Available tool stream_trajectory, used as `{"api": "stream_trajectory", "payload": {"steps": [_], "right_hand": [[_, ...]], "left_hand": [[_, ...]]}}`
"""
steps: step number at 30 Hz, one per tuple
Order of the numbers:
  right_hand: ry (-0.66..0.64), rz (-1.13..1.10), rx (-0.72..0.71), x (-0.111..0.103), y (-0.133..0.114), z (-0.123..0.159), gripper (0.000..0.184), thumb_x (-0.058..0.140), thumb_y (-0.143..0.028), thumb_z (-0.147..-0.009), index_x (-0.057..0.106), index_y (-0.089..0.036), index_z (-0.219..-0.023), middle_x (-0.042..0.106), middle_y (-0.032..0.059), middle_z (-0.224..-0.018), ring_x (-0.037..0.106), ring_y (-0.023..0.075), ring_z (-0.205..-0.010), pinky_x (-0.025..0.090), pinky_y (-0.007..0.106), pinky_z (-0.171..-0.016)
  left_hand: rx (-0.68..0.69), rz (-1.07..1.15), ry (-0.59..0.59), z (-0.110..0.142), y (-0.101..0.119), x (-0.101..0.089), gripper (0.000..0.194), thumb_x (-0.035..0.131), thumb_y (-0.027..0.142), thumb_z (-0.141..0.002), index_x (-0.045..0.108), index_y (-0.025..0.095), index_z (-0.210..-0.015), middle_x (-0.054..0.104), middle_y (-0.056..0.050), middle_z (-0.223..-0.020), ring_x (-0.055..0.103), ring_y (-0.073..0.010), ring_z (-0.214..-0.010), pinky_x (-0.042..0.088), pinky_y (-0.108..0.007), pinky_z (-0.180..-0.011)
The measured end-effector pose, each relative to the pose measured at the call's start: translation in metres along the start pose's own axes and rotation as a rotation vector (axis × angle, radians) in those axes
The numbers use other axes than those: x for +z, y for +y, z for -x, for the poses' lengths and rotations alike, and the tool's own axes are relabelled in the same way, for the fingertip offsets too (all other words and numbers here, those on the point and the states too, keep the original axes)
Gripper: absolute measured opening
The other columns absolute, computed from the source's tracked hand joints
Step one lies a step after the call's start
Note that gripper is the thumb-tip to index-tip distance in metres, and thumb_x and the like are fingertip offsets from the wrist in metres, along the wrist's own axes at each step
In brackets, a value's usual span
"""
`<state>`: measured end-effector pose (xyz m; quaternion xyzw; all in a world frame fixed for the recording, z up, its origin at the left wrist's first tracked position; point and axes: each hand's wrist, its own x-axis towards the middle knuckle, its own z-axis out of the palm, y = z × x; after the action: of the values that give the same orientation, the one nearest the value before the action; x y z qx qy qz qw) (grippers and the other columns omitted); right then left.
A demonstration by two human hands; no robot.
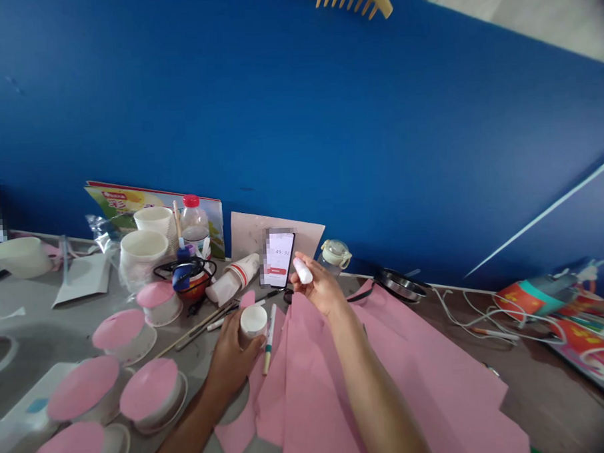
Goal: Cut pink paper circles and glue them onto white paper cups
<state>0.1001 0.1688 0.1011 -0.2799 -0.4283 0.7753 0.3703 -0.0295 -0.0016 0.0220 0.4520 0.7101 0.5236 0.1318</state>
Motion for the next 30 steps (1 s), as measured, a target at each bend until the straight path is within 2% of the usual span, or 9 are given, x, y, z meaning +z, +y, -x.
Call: {"api": "stream_trajectory", "payload": {"steps": [2, 5, 9, 13, 16, 19, 22, 26, 30], "right_hand": [[0.032, -0.025, 0.081, -0.003, 0.001, -0.004, 0.029, 0.049, -0.033, -0.086, 0.061, -0.015, -0.106, 0.069, 0.0037, -0.064, 0.064, 0.0149, -0.053, 0.052, 0.026, -0.055], [0.058, 0.001, 0.144, -0.009, 0.001, -0.01, 0.027, 0.037, -0.023, -0.088, 0.061, -0.013, -0.088, 0.072, 0.0094, -0.068, 0.068, 0.0167, -0.058, 0.054, 0.029, -0.062], [0.048, 0.11, 0.108, -0.014, 0.008, -0.014, 0.02, 0.039, -0.015, -0.082, 0.059, -0.014, -0.078, 0.073, 0.0126, -0.075, 0.071, 0.0196, -0.068, 0.056, 0.033, -0.069], [0.128, 0.337, 0.0, -0.017, 0.019, -0.017, 0.005, 0.053, -0.023, -0.079, 0.055, -0.018, -0.081, 0.069, 0.0041, -0.062, 0.064, 0.0167, -0.054, 0.051, 0.027, -0.056], [0.242, 0.586, -0.103, -0.021, 0.025, -0.021, 0.018, 0.06, -0.037, -0.078, 0.057, -0.019, -0.076, 0.059, -0.0009, -0.049, 0.059, 0.0166, -0.05, 0.043, 0.024, -0.051], [0.355, 0.837, -0.198, -0.025, 0.029, -0.025, 0.02, 0.062, -0.038, -0.077, 0.062, -0.018, -0.075, 0.066, 0.0036, -0.065, 0.064, 0.0208, -0.073, 0.043, 0.025, -0.063], [0.429, 1.044, -0.226, -0.029, 0.035, -0.028, 0.019, 0.06, -0.032, -0.08, 0.066, -0.017, -0.089, 0.071, 0.0097, -0.088, 0.064, 0.0245, -0.092, 0.043, 0.028, -0.076], [0.48, 1.246, -0.156, -0.033, 0.047, -0.035, 0.024, 0.054, -0.029, -0.085, 0.067, -0.012, -0.094, 0.071, 0.0182, -0.093, 0.065, 0.0287, -0.095, 0.044, 0.032, -0.078], [0.456, 1.368, -0.105, -0.037, 0.052, -0.041, 0.026, 0.055, -0.033, -0.085, 0.069, -0.012, -0.091, 0.071, 0.0192, -0.094, 0.066, 0.0297, -0.094, 0.045, 0.033, -0.077]], "left_hand": [[-0.006, 0.013, -0.01, 0.0, 0.001, 0.0, 0.042, 0.06, 0.029, -0.072, 0.056, 0.016, -0.112, 0.06, -0.012, -0.112, 0.056, -0.0286, -0.107, 0.043, -0.047, -0.095], [-0.018, 0.004, -0.012, -0.001, 0.0, -0.001, 0.044, 0.06, 0.03, -0.071, 0.057, 0.015, -0.112, 0.061, -0.012, -0.111, 0.056, -0.0291, -0.106, 0.043, -0.047, -0.095], [-0.015, -0.012, 0.0, -0.002, -0.003, 0.0, 0.045, 0.06, 0.032, -0.07, 0.058, 0.017, -0.111, 0.061, -0.011, -0.11, 0.057, -0.0291, -0.106, 0.044, -0.047, -0.094], [-0.011, -0.024, -0.002, -0.002, -0.007, 0.001, 0.046, 0.061, 0.033, -0.069, 0.058, 0.017, -0.112, 0.062, -0.011, -0.11, 0.058, -0.0292, -0.106, 0.045, -0.046, -0.093], [-0.003, -0.029, -0.004, -0.001, -0.007, 0.001, 0.046, 0.061, 0.033, -0.07, 0.057, 0.017, -0.114, 0.062, -0.011, -0.111, 0.058, -0.0288, -0.105, 0.046, -0.046, -0.092], [0.007, -0.029, -0.002, -0.001, -0.007, 0.001, 0.047, 0.061, 0.034, -0.071, 0.057, 0.017, -0.115, 0.062, -0.012, -0.112, 0.058, -0.0291, -0.106, 0.045, -0.046, -0.094], [0.005, -0.028, -0.002, -0.001, -0.006, 0.0, 0.046, 0.061, 0.035, -0.071, 0.058, 0.016, -0.113, 0.062, -0.012, -0.111, 0.058, -0.0295, -0.106, 0.045, -0.046, -0.093], [-0.002, -0.031, -0.014, -0.002, -0.008, 0.0, 0.047, 0.061, 0.034, -0.07, 0.057, 0.016, -0.113, 0.062, -0.013, -0.112, 0.058, -0.0297, -0.107, 0.045, -0.046, -0.093], [0.007, -0.031, 0.0, -0.002, -0.008, 0.001, 0.045, 0.061, 0.034, -0.07, 0.058, 0.018, -0.112, 0.063, -0.011, -0.11, 0.058, -0.0292, -0.105, 0.046, -0.046, -0.093]]}}
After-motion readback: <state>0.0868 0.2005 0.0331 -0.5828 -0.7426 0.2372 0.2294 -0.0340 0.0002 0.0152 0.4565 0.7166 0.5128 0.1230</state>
